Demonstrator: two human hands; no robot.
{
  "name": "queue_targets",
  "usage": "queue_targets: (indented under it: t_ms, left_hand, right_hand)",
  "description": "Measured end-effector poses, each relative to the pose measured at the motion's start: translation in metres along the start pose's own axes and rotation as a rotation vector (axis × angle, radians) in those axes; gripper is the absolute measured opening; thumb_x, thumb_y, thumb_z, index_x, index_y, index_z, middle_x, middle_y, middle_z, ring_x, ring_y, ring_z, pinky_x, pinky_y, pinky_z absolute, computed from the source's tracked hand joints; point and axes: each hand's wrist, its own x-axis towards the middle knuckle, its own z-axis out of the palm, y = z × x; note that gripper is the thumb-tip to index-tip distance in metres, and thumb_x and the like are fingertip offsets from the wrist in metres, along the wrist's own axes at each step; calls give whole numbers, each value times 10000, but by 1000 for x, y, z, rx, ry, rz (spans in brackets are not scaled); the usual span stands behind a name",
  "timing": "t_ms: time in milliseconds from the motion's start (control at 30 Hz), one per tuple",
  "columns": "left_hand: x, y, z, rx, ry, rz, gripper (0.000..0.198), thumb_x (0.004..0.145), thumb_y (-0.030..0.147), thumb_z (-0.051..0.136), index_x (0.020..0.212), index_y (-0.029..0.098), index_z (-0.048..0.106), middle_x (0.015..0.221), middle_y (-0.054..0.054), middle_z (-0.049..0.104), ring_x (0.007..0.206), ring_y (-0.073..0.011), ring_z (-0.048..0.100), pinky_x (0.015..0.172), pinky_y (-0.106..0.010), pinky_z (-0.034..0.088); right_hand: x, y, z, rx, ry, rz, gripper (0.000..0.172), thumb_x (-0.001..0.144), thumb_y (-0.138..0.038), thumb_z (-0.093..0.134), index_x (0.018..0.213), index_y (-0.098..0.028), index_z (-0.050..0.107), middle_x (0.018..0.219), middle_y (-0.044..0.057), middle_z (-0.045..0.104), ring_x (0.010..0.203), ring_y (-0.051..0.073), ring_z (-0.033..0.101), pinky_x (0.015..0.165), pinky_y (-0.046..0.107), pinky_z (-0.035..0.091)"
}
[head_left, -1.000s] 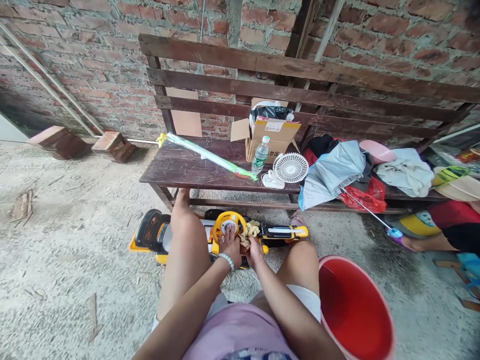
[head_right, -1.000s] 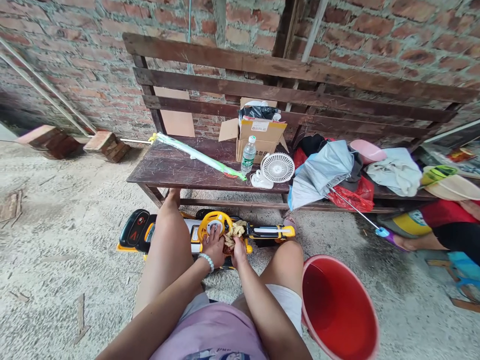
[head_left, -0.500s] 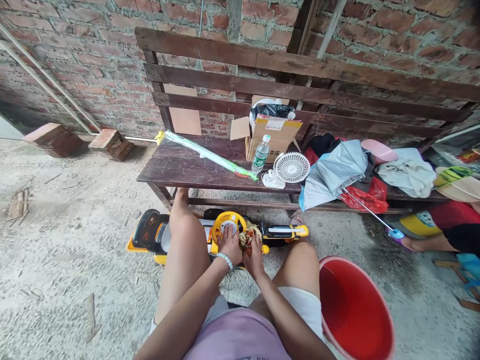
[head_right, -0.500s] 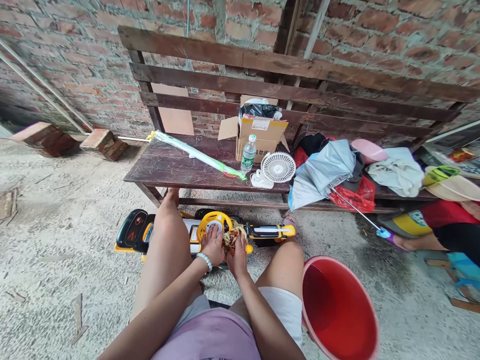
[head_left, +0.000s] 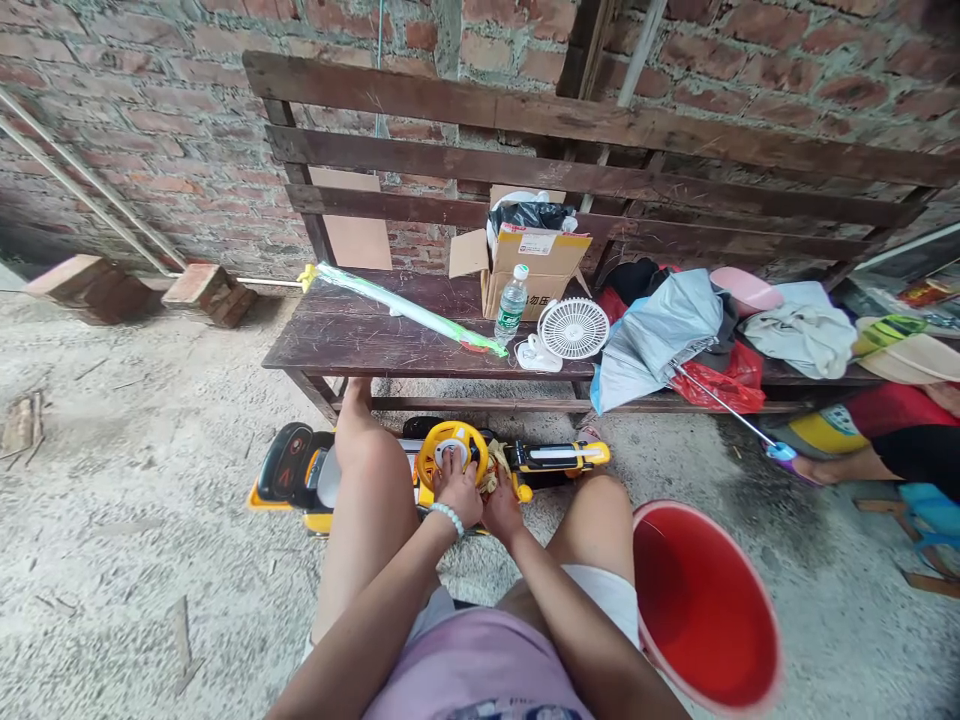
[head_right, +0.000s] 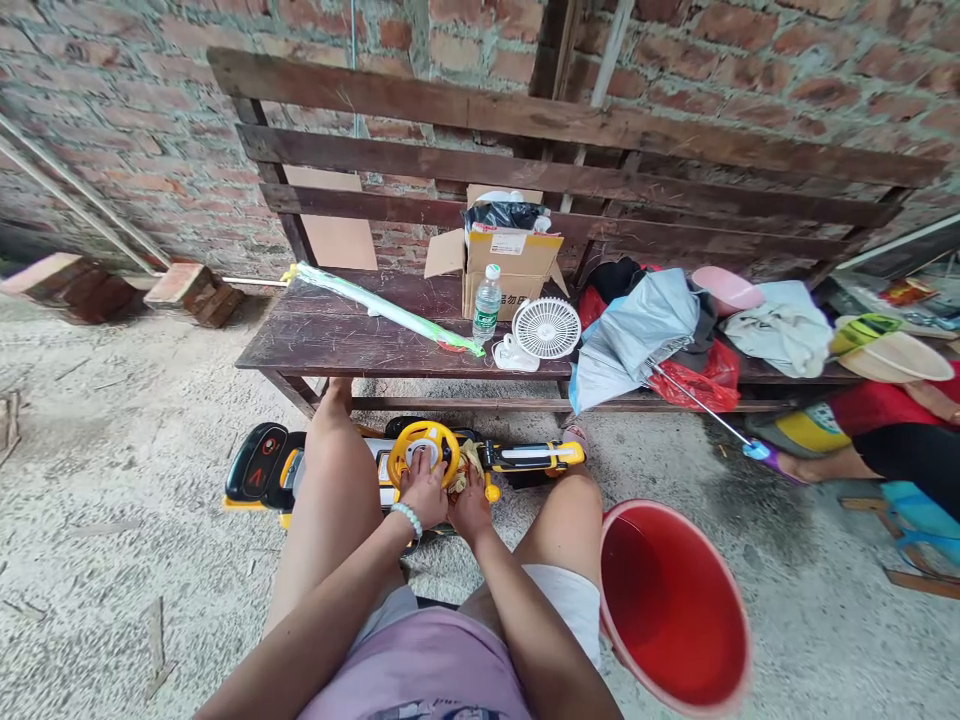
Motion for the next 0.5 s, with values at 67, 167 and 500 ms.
queue_targets:
  t_ms: [67, 167, 500]
  left_hand:
    - [0, 0, 1, 2, 1, 1, 747, 920, 241, 506, 1658, 130, 471, 1842, -179, 97, 1712, -397, 41, 1335, -648, 237]
    - [1, 1, 4, 12, 23, 1, 724, 921, 246, 509, 1637, 136, 507, 1842, -175, 96, 1710, -405, 51, 1341, -645, 221]
    - [-5, -3, 6, 60, 32, 19, 686, 954, 298, 531, 1625, 152, 530, 1848, -140, 69, 1715, -370, 37, 1370, -568, 182]
  right_hand:
    - [1, -4, -3, -58, -36, -34, 664, 926, -345, 641, 1570, -191, 596, 1637, 177, 536, 1548, 390, 436, 1273, 570, 378]
    - [4, -8, -5, -113, -61, -59, 630, 909, -331, 655, 1530, -221, 650, 1612, 173, 570, 1487, 408, 497, 1244, 570, 405]
    - [8, -27, 24, -231, -227, -39, 580, 891, -213, 603, 1462, -154, 690, 1472, 205, 678, 1196, 394, 660, 999, 480, 562]
